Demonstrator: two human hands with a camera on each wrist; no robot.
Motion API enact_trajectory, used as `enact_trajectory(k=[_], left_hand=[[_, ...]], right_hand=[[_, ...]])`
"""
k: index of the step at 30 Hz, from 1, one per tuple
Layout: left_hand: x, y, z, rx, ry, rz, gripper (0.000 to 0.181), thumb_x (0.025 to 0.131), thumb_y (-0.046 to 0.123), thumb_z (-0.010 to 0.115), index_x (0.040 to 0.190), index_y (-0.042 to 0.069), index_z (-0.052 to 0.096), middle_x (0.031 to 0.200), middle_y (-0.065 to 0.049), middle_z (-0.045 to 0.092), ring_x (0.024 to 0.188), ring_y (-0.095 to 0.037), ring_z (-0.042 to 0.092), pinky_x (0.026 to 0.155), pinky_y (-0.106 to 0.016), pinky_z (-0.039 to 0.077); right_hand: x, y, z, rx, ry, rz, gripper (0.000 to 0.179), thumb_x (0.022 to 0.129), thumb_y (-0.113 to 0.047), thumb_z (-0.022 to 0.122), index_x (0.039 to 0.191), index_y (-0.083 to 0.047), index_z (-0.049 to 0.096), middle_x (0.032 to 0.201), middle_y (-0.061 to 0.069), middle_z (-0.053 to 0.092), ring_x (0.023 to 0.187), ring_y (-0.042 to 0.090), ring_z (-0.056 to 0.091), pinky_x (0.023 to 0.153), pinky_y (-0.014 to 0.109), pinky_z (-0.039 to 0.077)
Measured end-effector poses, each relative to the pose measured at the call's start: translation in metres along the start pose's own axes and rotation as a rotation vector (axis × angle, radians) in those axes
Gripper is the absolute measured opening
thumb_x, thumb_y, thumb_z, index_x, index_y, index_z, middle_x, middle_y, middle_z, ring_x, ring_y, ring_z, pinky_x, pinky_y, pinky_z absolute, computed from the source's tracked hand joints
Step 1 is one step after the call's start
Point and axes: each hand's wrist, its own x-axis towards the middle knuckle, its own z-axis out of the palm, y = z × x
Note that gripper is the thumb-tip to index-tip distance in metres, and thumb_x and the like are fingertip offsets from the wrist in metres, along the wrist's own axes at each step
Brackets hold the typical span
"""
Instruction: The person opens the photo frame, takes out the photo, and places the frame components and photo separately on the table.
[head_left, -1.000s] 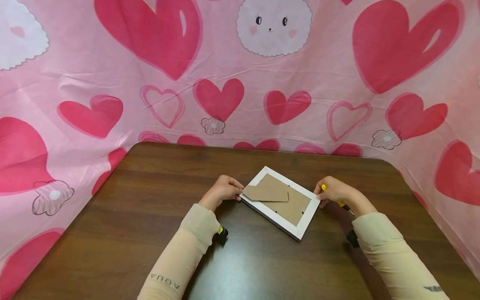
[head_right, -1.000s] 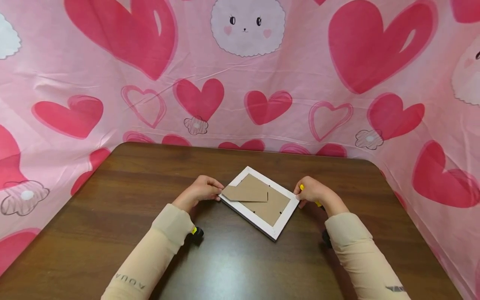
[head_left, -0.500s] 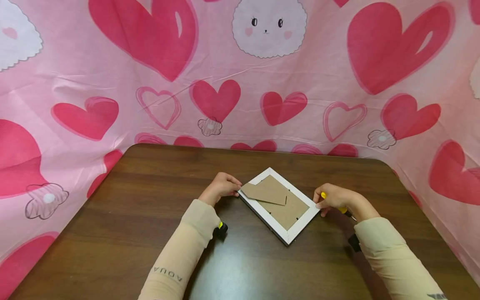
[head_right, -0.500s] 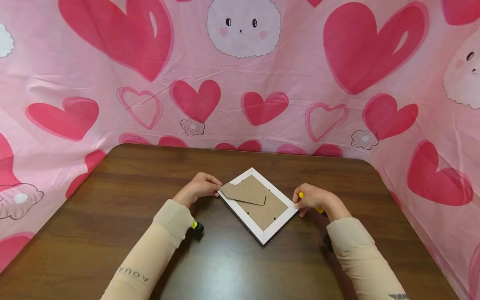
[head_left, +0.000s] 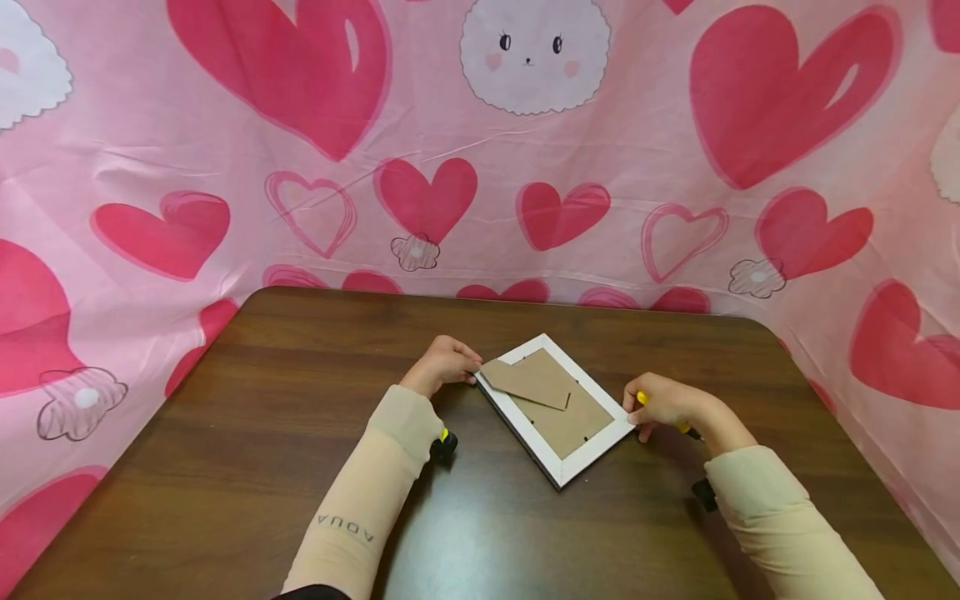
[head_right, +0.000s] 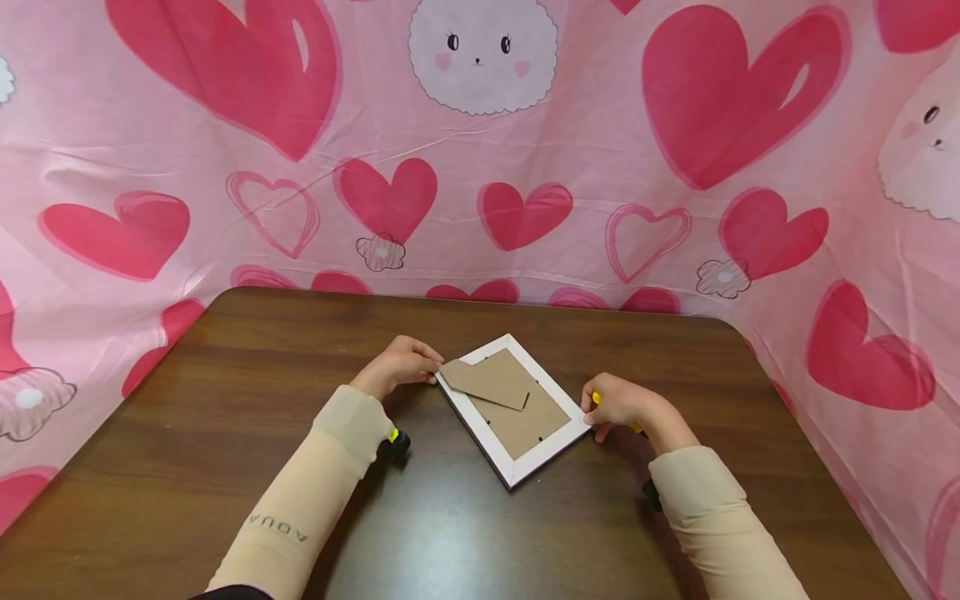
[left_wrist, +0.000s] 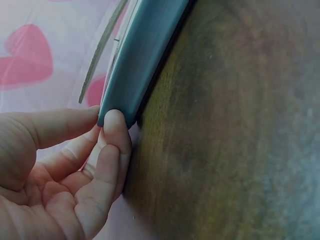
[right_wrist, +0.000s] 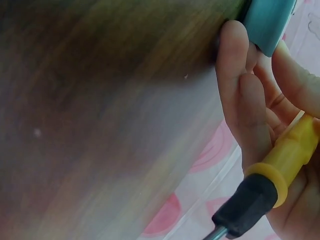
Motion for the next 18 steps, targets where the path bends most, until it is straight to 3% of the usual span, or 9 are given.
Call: enact_trajectory(k=[12, 18], left_hand=[[0.009, 0.003, 0.000, 0.026, 0.005, -0.011, 0.019, 0.089, -0.008, 0.062, 0.106, -0.013, 0.068, 0.095, -0.013, 0.062, 0.058, -0.011, 0.056, 0.061, -0.021, 0.054], [0.010, 0.004, 0.002, 0.041, 0.013, 0.026, 0.018, 0.089, -0.008, 0.061, 0.105, -0.015, 0.068, 0.094, -0.013, 0.064, 0.058, -0.011, 0.056, 0.061, -0.021, 0.053]], right_hand=[[-0.005, -0.008, 0.011, -0.045, 0.030, 0.017, 0.012, 0.087, 0.010, 0.063, 0.081, 0.004, 0.054, 0.073, 0.005, 0.049, 0.057, 0.019, 0.065, 0.063, 0.036, 0.059], [-0.009, -0.009, 0.015, -0.040, 0.022, 0.006, 0.012, 0.088, 0.010, 0.063, 0.082, 0.005, 0.054, 0.071, 0.005, 0.049, 0.058, 0.018, 0.062, 0.063, 0.038, 0.059]])
